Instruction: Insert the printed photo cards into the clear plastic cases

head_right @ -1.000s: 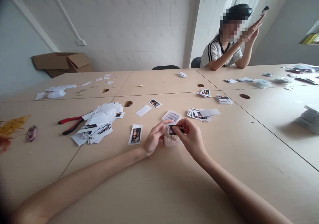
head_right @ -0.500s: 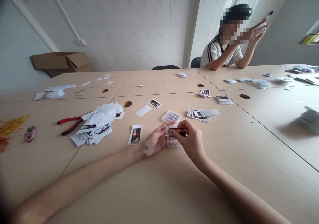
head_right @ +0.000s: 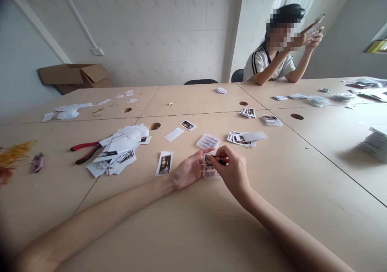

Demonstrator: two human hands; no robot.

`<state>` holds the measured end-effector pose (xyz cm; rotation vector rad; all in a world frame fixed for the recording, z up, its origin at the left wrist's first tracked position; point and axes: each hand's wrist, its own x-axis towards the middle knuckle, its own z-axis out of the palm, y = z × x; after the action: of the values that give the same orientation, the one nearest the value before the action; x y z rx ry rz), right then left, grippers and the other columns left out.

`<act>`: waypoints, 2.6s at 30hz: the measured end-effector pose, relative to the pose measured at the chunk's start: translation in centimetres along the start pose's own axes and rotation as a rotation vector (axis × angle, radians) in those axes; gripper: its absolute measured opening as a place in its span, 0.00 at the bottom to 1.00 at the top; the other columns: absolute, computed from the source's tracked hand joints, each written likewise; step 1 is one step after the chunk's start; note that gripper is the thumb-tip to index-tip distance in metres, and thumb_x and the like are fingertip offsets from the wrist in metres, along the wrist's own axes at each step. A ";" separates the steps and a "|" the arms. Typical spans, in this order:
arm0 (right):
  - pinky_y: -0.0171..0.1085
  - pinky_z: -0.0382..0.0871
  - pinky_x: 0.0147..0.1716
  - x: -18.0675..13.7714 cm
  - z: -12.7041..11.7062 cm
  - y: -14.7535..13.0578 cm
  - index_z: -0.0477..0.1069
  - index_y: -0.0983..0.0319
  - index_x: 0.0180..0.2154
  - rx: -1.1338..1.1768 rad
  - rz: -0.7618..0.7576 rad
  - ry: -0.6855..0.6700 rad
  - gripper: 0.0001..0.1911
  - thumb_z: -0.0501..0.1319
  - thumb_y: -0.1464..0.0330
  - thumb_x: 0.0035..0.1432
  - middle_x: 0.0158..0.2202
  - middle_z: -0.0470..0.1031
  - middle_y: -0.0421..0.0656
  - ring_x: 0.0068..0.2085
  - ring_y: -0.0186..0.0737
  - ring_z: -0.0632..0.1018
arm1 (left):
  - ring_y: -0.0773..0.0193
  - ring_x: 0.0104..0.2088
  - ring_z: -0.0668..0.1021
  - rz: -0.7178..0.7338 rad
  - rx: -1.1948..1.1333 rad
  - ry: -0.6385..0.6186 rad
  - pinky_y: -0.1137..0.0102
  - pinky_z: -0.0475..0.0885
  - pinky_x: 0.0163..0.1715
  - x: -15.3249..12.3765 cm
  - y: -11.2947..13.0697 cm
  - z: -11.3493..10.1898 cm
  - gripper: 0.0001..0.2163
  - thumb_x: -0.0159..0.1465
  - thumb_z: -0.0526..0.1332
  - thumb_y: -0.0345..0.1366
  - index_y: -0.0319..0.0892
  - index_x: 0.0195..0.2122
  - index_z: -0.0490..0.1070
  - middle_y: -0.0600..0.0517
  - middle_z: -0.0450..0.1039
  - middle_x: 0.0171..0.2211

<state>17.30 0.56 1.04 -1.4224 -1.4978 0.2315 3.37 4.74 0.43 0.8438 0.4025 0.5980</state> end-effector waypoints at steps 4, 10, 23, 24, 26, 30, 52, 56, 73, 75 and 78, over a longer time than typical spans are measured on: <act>0.31 0.59 0.22 0.0 0.1 0.2 0.59 0.61 0.21 -0.001 -0.012 0.005 0.11 0.58 0.65 0.47 0.19 0.62 0.36 0.21 0.30 0.62 | 0.63 0.40 0.72 -0.013 0.004 0.014 0.68 0.64 0.39 0.1 -0.1 0.0 0.15 0.59 0.51 0.40 0.48 0.48 0.63 0.50 0.71 0.40; 0.33 0.62 0.25 0.0 0.2 0.2 0.60 0.61 0.21 -0.015 -0.012 0.009 0.10 0.58 0.64 0.48 0.19 0.64 0.37 0.22 0.32 0.65 | 0.65 0.40 0.72 0.003 0.012 -0.001 0.68 0.63 0.41 0.3 -0.1 0.1 0.16 0.60 0.51 0.38 0.48 0.49 0.61 0.50 0.70 0.41; 0.32 0.60 0.24 0.0 0.3 0.1 0.60 0.61 0.21 -0.037 -0.012 0.036 0.10 0.59 0.65 0.47 0.19 0.63 0.36 0.21 0.30 0.63 | 0.64 0.42 0.71 0.004 0.041 0.008 0.66 0.61 0.44 0.4 -0.2 0.0 0.16 0.61 0.49 0.40 0.49 0.50 0.59 0.50 0.70 0.41; 0.32 0.60 0.23 0.0 0.3 0.1 0.60 0.61 0.20 -0.038 -0.009 0.037 0.10 0.59 0.65 0.47 0.18 0.62 0.36 0.21 0.30 0.63 | 0.64 0.42 0.71 0.004 0.046 0.013 0.66 0.61 0.44 0.4 -0.2 0.0 0.16 0.60 0.49 0.41 0.49 0.50 0.60 0.50 0.70 0.41; 0.32 0.59 0.23 0.0 0.3 0.1 0.59 0.61 0.20 -0.035 -0.003 0.036 0.10 0.59 0.65 0.46 0.18 0.62 0.36 0.21 0.30 0.63 | 0.64 0.42 0.71 0.007 0.057 0.025 0.66 0.61 0.44 0.3 -0.3 0.0 0.16 0.60 0.49 0.41 0.49 0.49 0.61 0.50 0.69 0.42; 0.31 0.59 0.23 0.0 0.4 0.0 0.59 0.61 0.20 -0.027 0.003 0.045 0.10 0.59 0.65 0.46 0.18 0.62 0.36 0.21 0.30 0.62 | 0.63 0.43 0.70 0.024 0.069 0.027 0.66 0.61 0.44 0.2 -0.2 0.3 0.15 0.60 0.49 0.40 0.48 0.48 0.62 0.51 0.69 0.42; 0.32 0.61 0.25 0.0 0.6 -0.1 0.58 0.61 0.20 -0.018 0.004 0.046 0.10 0.59 0.67 0.45 0.19 0.61 0.35 0.22 0.30 0.63 | 0.61 0.45 0.69 0.037 0.069 0.009 0.67 0.62 0.43 0.2 -0.2 0.4 0.14 0.61 0.48 0.39 0.47 0.47 0.63 0.51 0.69 0.42; 0.31 0.61 0.25 0.0 0.6 0.0 0.59 0.61 0.20 -0.028 0.003 0.057 0.10 0.60 0.67 0.45 0.18 0.62 0.35 0.22 0.30 0.63 | 0.61 0.46 0.68 0.023 0.057 0.003 0.66 0.60 0.45 0.3 -0.2 0.3 0.15 0.60 0.49 0.40 0.46 0.49 0.62 0.50 0.68 0.44; 0.29 0.58 0.22 0.1 0.5 -0.2 0.58 0.62 0.20 -0.037 0.004 0.046 0.11 0.60 0.67 0.45 0.18 0.60 0.34 0.21 0.28 0.62 | 0.62 0.48 0.66 0.029 0.159 0.086 0.64 0.59 0.49 0.5 -0.6 -0.3 0.16 0.59 0.52 0.42 0.52 0.49 0.61 0.53 0.65 0.48; 0.29 0.57 0.21 0.1 0.5 -0.2 0.58 0.62 0.19 -0.037 0.008 0.044 0.11 0.60 0.67 0.45 0.18 0.60 0.34 0.20 0.28 0.61 | 0.62 0.48 0.66 0.030 0.166 0.096 0.65 0.59 0.49 0.5 -0.7 -0.4 0.16 0.59 0.51 0.42 0.52 0.49 0.62 0.53 0.65 0.48; 0.29 0.56 0.20 0.1 0.5 -0.3 0.58 0.62 0.19 -0.030 0.008 0.039 0.11 0.60 0.67 0.45 0.17 0.59 0.34 0.20 0.28 0.61 | 0.63 0.48 0.66 0.032 0.175 0.109 0.66 0.59 0.48 0.5 -0.7 -0.4 0.16 0.59 0.51 0.42 0.52 0.48 0.62 0.53 0.65 0.48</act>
<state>16.80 0.82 1.06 -1.4484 -1.4698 0.1861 3.76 4.94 -0.41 0.9889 0.5469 0.6464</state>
